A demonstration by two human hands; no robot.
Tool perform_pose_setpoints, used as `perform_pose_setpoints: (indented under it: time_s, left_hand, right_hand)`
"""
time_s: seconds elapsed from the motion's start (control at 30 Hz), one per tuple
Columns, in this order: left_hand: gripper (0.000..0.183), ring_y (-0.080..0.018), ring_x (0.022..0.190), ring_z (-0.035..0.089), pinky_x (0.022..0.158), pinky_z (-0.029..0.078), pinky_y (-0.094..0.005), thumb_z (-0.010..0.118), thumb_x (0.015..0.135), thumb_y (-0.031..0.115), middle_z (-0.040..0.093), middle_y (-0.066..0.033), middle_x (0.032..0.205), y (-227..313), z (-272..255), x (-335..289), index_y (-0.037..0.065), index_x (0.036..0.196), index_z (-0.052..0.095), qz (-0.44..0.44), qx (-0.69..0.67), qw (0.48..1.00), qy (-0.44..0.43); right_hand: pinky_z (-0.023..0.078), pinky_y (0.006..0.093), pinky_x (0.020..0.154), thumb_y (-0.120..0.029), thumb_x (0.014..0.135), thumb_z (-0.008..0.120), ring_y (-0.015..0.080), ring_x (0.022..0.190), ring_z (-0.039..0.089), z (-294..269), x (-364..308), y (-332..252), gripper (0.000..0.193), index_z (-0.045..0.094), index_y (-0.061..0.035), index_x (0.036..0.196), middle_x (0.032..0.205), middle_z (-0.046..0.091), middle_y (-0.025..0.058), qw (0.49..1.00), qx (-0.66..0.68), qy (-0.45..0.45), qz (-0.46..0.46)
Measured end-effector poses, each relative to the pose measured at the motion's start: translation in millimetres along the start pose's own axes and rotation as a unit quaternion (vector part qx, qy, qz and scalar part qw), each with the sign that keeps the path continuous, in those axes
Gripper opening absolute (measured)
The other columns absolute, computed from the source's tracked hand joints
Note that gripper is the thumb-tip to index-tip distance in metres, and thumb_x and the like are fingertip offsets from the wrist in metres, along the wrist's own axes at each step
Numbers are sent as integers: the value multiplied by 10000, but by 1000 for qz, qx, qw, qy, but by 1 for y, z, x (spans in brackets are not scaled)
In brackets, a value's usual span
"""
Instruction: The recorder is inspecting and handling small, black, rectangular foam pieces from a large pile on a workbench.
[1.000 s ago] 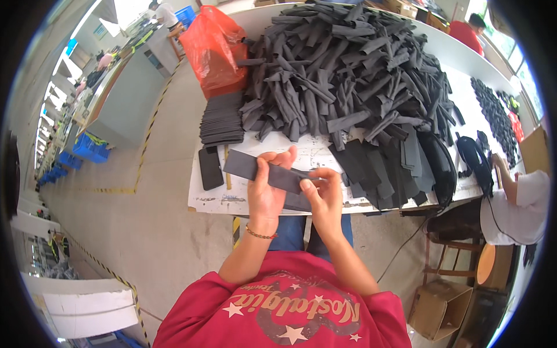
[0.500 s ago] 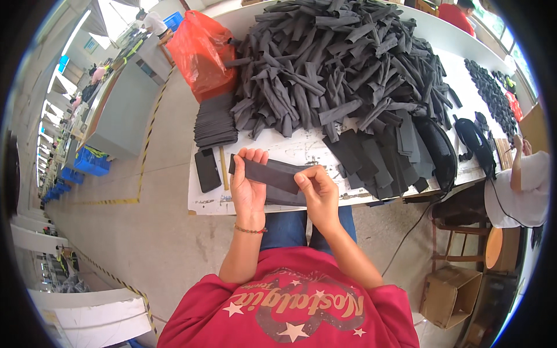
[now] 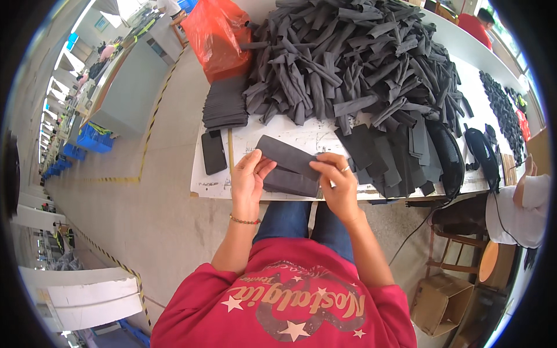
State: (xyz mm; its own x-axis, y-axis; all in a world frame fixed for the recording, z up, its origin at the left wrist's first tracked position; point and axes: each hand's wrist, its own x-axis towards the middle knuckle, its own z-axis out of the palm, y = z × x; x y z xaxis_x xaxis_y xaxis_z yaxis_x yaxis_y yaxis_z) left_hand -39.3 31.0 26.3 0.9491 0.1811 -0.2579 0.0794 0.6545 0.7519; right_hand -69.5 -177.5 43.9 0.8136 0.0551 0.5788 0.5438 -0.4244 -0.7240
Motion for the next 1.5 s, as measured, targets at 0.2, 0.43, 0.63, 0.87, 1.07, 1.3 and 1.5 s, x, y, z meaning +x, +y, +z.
perform_pose_setpoints:
  time_s: [0.2,0.43,0.63,0.87,1.07,1.3,1.5]
  left_hand:
    - [171,-228,743,660,732,603,-378,656,891,88,646,-132,825,-10,-9,-6,-70,951,628,28,28,999,-28]
    - [168,-155,706,629,677,531,-264,708,867,148,653,-66,818,-18,-14,-17,-3,915,655,10,7,1000,-24]
    - [159,-88,686,588,636,474,-215,725,851,141,635,-21,767,-9,-16,-24,0,891,665,17,126,990,-66]
    - [104,-94,711,584,676,486,-225,655,887,82,621,-22,786,-11,-7,-33,-20,871,644,-3,168,956,-239]
    - [105,-96,718,590,680,494,-233,662,884,83,631,-36,810,-9,-4,-36,-21,895,653,-47,132,957,-255]
    - [166,-112,680,588,620,466,-236,667,892,126,635,-41,767,-10,-12,-22,-20,972,669,-74,92,972,-205]
    - [272,-113,727,598,651,475,-248,624,935,250,647,-46,825,-13,-8,-21,-8,1017,655,-104,1,982,-157]
  right_hand:
    - [482,260,792,-102,923,622,128,890,600,19,-22,12,282,584,43,1161,1006,628,76,881,320,15,349]
    - [493,231,683,-79,893,660,101,773,596,36,-36,-4,231,594,46,1076,880,630,52,861,334,52,380]
    - [470,253,730,-145,928,629,99,789,590,16,-21,-10,242,625,24,1101,847,630,30,967,101,-38,228]
    - [480,237,711,-159,930,628,93,748,605,10,-2,2,190,654,-8,1043,852,645,11,863,297,-134,385]
    - [500,232,697,-127,901,660,82,749,604,15,-17,3,111,649,-21,931,853,661,25,798,455,-57,390]
    - [424,183,636,-120,904,659,29,720,544,25,-22,-4,93,654,-31,929,817,641,-27,860,337,-61,378]
    - [355,174,568,-147,918,644,8,646,474,33,-20,-6,108,653,-41,935,777,609,-50,839,374,-36,394]
